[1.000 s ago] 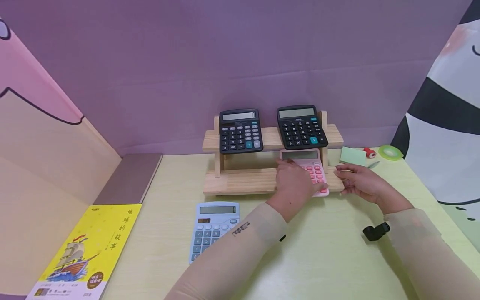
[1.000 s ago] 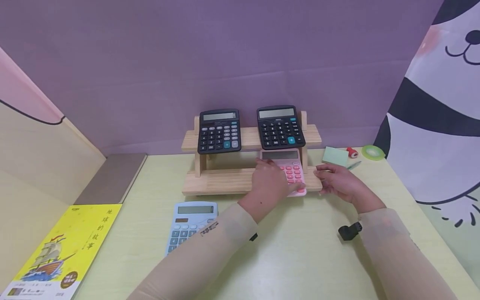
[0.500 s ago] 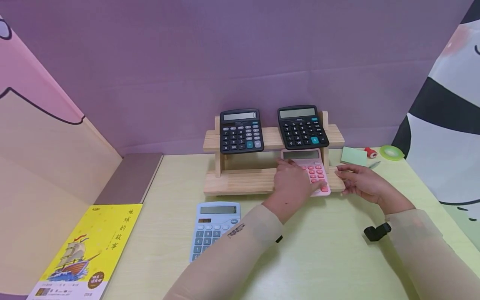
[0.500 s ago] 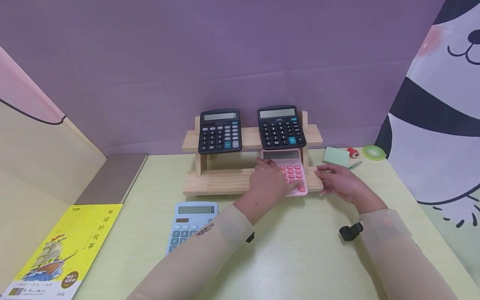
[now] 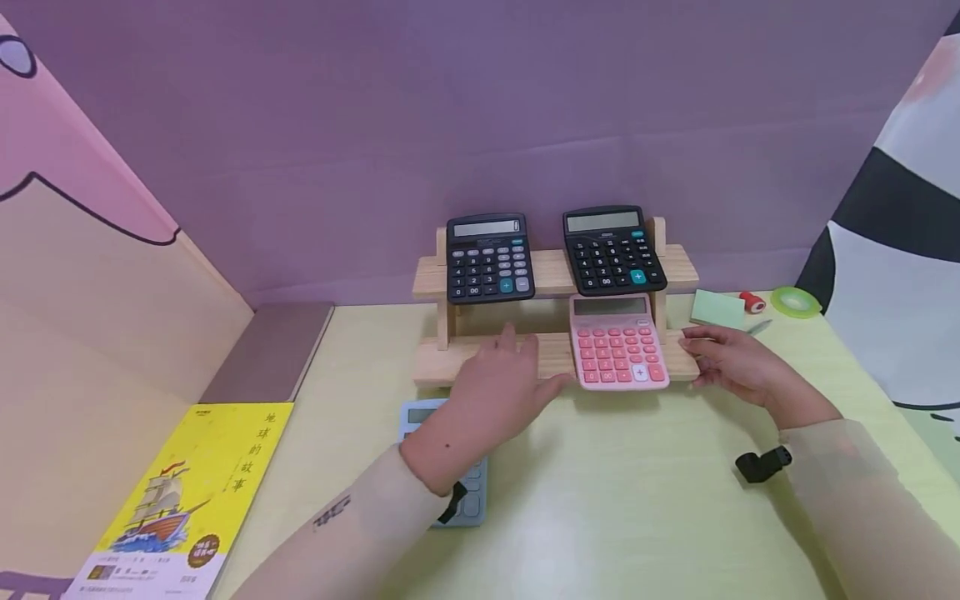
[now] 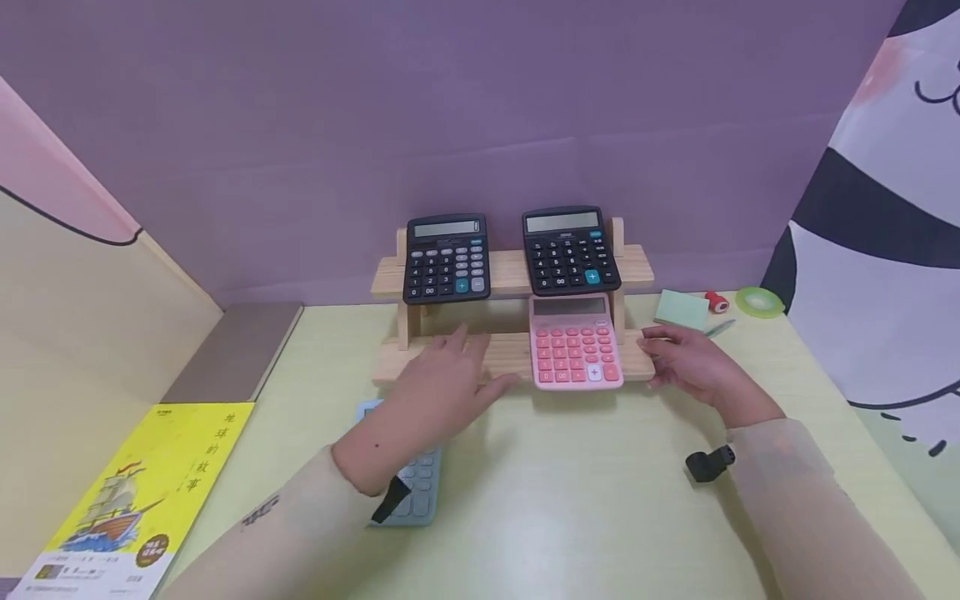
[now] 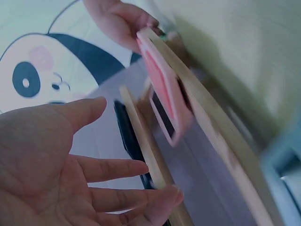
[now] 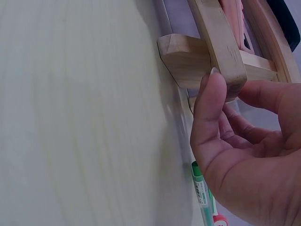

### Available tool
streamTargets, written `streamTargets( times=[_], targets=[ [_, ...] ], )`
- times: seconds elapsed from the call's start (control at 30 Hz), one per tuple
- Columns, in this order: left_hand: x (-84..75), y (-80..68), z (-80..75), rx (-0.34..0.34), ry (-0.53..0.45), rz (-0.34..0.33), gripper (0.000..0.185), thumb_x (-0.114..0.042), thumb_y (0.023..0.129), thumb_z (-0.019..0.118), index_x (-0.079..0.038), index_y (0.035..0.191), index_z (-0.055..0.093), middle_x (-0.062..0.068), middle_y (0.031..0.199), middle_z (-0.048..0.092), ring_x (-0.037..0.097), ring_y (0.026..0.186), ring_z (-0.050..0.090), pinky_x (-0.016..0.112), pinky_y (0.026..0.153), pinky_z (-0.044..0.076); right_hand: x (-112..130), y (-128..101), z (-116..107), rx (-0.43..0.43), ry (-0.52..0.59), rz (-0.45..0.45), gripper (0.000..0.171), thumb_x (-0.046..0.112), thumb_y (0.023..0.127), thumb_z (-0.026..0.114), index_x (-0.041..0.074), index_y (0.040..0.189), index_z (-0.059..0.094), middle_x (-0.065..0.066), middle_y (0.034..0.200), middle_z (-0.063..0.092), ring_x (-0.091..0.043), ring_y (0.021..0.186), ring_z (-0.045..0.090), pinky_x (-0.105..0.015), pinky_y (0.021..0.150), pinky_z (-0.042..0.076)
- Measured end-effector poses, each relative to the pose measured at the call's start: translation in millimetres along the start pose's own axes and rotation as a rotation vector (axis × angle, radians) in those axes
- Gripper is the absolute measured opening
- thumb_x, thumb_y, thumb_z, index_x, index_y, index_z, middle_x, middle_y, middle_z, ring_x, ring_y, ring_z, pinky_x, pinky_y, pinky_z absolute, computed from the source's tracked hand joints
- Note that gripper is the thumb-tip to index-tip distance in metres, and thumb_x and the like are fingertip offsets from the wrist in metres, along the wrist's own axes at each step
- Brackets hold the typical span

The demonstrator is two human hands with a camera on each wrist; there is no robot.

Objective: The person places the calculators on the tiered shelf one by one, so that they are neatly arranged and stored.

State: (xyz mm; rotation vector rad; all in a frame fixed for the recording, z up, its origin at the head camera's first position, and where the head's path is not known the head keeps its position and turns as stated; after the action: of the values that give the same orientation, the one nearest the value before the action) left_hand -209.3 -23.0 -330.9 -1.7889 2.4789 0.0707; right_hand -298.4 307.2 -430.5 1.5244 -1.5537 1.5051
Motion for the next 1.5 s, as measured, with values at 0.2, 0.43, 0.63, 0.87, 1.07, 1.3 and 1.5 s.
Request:
streamTargets(
  times=[0.2, 0.43, 0.63, 0.87, 1.07, 1.3, 1.5],
  targets=[
    [49.8, -42.7, 11.7, -0.018, 0.006, -0.129, 0.085, -0.069, 0.104, 0.053, -0.001, 0.154, 0.054, 0.029, 0.161, 0.049, 0.049, 0.14, 0.057, 0.058, 0.099, 0.062, 0.1, -1.1, -3.6, 0.003, 0.0, 0.002, 0.068, 0.033, 0.115, 0.049, -0.006, 0.164, 0.022, 0.015, 0.111, 0.06, -0.006, 0.092, 0.063, -0.025, 0.082, 0.063],
    [89.1, -92.3, 42.9, -0.065, 0.167, -0.311, 0.105, -0.078, 0.09, 0.066, 0.013, 0.142, 0.058, 0.034, 0.123, 0.07, 0.04, 0.095, 0.074, 0.044, 0.062, 0.064, 1.3, -0.3, -0.2, 0.018, -0.008, 0.007, 0.069, 0.034, 0.115, 0.049, -0.006, 0.165, 0.022, 0.015, 0.114, 0.059, -0.006, 0.095, 0.064, -0.026, 0.085, 0.063],
    [90.6, -110.3, 61.6, 0.024, 0.105, -0.366, 0.122, -0.094, 0.072, 0.068, 0.012, 0.132, 0.059, 0.02, 0.085, 0.062, 0.029, 0.068, 0.06, 0.041, 0.056, 0.056, 1.8, 0.4, 0.8, 0.027, 0.001, 0.009, 0.069, 0.034, 0.115, 0.048, -0.005, 0.164, 0.021, 0.016, 0.111, 0.06, -0.007, 0.094, 0.064, -0.025, 0.085, 0.063],
    [81.5, -111.9, 66.1, -0.018, 0.134, -0.399, 0.141, -0.098, 0.059, 0.072, 0.015, 0.141, 0.056, 0.029, 0.102, 0.067, 0.028, 0.07, 0.063, 0.041, 0.059, 0.059, 0.8, -0.2, -0.2, 0.02, 0.003, 0.02, 0.069, 0.034, 0.115, 0.048, -0.005, 0.164, 0.021, 0.016, 0.111, 0.059, -0.007, 0.093, 0.063, -0.025, 0.084, 0.063],
    [79.0, -110.1, 68.0, 0.012, 0.169, -0.408, 0.143, -0.098, 0.058, 0.073, 0.013, 0.146, 0.055, 0.033, 0.119, 0.067, 0.028, 0.071, 0.064, 0.04, 0.058, 0.059, 1.6, -0.2, -0.1, 0.021, 0.014, 0.019, 0.069, 0.034, 0.115, 0.049, -0.005, 0.164, 0.022, 0.017, 0.108, 0.061, -0.007, 0.092, 0.064, -0.025, 0.083, 0.063],
    [86.3, -105.8, 69.0, 0.11, 0.078, -0.353, 0.144, -0.095, 0.06, 0.076, 0.011, 0.153, 0.046, 0.028, 0.126, 0.063, 0.034, 0.098, 0.065, 0.046, 0.068, 0.061, 1.1, 0.4, 1.3, 0.026, 0.035, 0.011, 0.066, 0.033, 0.114, 0.05, -0.005, 0.163, 0.024, 0.019, 0.108, 0.062, -0.007, 0.091, 0.064, -0.025, 0.082, 0.063],
    [98.1, -108.7, 71.2, 0.182, -0.073, -0.295, 0.141, -0.084, 0.063, 0.085, 0.007, 0.161, 0.038, 0.027, 0.145, 0.054, 0.039, 0.122, 0.058, 0.049, 0.082, 0.06, 1.1, -1.3, 1.1, 0.026, 0.048, 0.01, 0.065, 0.032, 0.114, 0.05, -0.005, 0.162, 0.025, 0.017, 0.109, 0.061, -0.007, 0.091, 0.064, -0.026, 0.082, 0.063]
  ],
)
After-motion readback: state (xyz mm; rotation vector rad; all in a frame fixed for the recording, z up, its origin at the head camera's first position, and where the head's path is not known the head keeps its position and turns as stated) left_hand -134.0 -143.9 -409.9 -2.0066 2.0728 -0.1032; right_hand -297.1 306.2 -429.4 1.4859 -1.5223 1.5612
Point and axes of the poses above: each hand's wrist, its own y-axis towards the middle knuckle, its own z-axis out of the palm, x = y × z, the point moved 5 cm from there along y, towards the middle knuckle
